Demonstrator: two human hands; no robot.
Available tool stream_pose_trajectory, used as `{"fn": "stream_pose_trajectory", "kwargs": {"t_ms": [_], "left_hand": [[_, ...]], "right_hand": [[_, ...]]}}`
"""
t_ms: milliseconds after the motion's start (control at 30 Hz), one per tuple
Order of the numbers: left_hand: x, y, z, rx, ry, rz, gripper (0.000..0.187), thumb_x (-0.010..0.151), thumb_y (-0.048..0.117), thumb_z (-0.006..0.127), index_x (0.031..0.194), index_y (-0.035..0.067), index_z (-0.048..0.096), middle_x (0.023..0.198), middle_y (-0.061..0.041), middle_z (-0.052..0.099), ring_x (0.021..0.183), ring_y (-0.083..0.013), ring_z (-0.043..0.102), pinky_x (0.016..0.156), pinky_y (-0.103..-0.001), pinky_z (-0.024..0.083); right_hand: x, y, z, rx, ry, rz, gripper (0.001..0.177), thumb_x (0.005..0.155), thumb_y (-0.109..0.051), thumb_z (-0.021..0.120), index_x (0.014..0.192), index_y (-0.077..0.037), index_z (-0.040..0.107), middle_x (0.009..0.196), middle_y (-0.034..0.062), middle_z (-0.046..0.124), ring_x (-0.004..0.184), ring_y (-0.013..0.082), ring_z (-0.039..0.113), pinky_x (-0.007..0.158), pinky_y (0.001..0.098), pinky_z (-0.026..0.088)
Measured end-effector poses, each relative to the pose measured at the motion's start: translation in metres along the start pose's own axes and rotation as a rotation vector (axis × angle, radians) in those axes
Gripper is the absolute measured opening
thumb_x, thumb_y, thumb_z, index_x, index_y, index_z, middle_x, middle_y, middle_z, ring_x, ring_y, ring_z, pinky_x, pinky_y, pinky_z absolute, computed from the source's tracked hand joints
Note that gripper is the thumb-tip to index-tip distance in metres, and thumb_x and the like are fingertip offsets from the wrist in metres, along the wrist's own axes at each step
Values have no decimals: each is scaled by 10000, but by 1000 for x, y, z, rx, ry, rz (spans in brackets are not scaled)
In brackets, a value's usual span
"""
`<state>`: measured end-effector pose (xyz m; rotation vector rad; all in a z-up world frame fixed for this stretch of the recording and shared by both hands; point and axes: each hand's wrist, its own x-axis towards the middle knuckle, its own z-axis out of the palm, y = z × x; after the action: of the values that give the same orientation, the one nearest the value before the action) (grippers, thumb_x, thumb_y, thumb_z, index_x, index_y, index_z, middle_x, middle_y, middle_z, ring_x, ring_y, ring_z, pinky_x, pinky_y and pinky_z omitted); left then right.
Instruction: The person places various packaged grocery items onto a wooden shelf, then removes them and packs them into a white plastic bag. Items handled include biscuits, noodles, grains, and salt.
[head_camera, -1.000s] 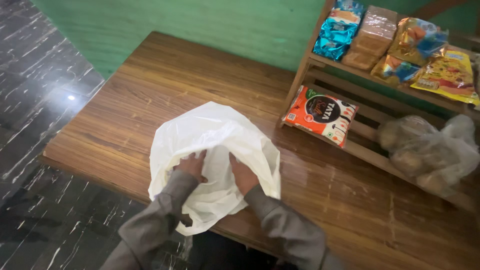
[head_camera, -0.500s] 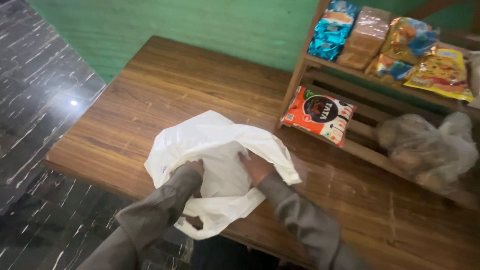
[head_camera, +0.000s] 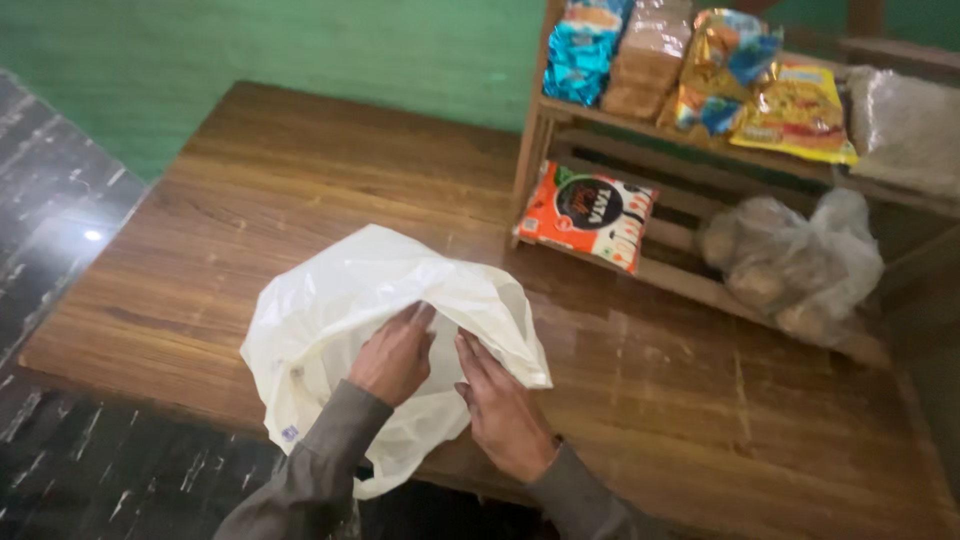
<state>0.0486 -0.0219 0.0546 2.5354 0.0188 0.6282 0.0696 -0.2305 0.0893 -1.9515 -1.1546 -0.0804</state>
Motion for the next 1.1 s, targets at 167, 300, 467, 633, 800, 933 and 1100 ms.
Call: {"fn": "stream_pose_trajectory", "kwargs": {"t_ms": [167,300,467,633,800,933,1100], "left_hand": [[27,20,9,-370,88,-145,291,917,42,582,1202,-15,576,1222,-261,620,1122,-487,596,875,-496,517],[47,28,2,-396,126,27,303,889,-23,551,1189,-25,592,1242,-282,609,1149,-521,568,944,-514,486],[73,6,-32,-135,49,71,293,874,-8,571,1160,-18,636,1225,-268,628,1139,-482,587,952,-526,483],[92,-23,-52,73,-104,-2,291,886,41,596,1166,36,672,1191,-185,676,1106,-421,616,913,-521,486],[98,-57,-46,106,-209,8,350,878,44,617,1227,36,616,1266,-169,643,1153,-411,604,919,-514,491],[94,-81,-31,127,-312,-82,502,849,8,585,1341,109,588,1374,-128,610,1190,-400,596,948,-520,489],[98,-104,-1,248,-445,-231,520,844,134,701,1331,62,534,1498,-169,475,1274,-383,526,1002,-507,472]], "right_hand": [[-21,-9,-10,228,-5,185,508,948,-21,600,1450,-25,519,1531,179,552,1371,370,556,1035,390,515],[-20,2,-4,146,88,39,505,958,31,584,1457,6,515,1544,227,503,1407,414,507,1094,423,471],[-5,20,11,60,-189,-100,694,762,116,505,1435,-45,566,1554,172,540,1434,368,526,1170,395,455],[13,28,39,-151,-660,-163,940,703,-356,879,1477,-34,455,1566,206,411,1483,439,302,1185,498,294],[21,64,67,-333,-636,-130,860,713,-193,814,1486,-71,458,1589,172,379,1381,414,399,1103,542,358],[33,89,83,-336,-502,-161,619,738,-152,749,1326,-70,574,1499,156,493,1262,388,512,1051,499,446],[45,58,67,-485,-374,-363,204,847,-174,667,1037,-100,657,1033,52,673,1189,295,571,1040,511,446]]}}
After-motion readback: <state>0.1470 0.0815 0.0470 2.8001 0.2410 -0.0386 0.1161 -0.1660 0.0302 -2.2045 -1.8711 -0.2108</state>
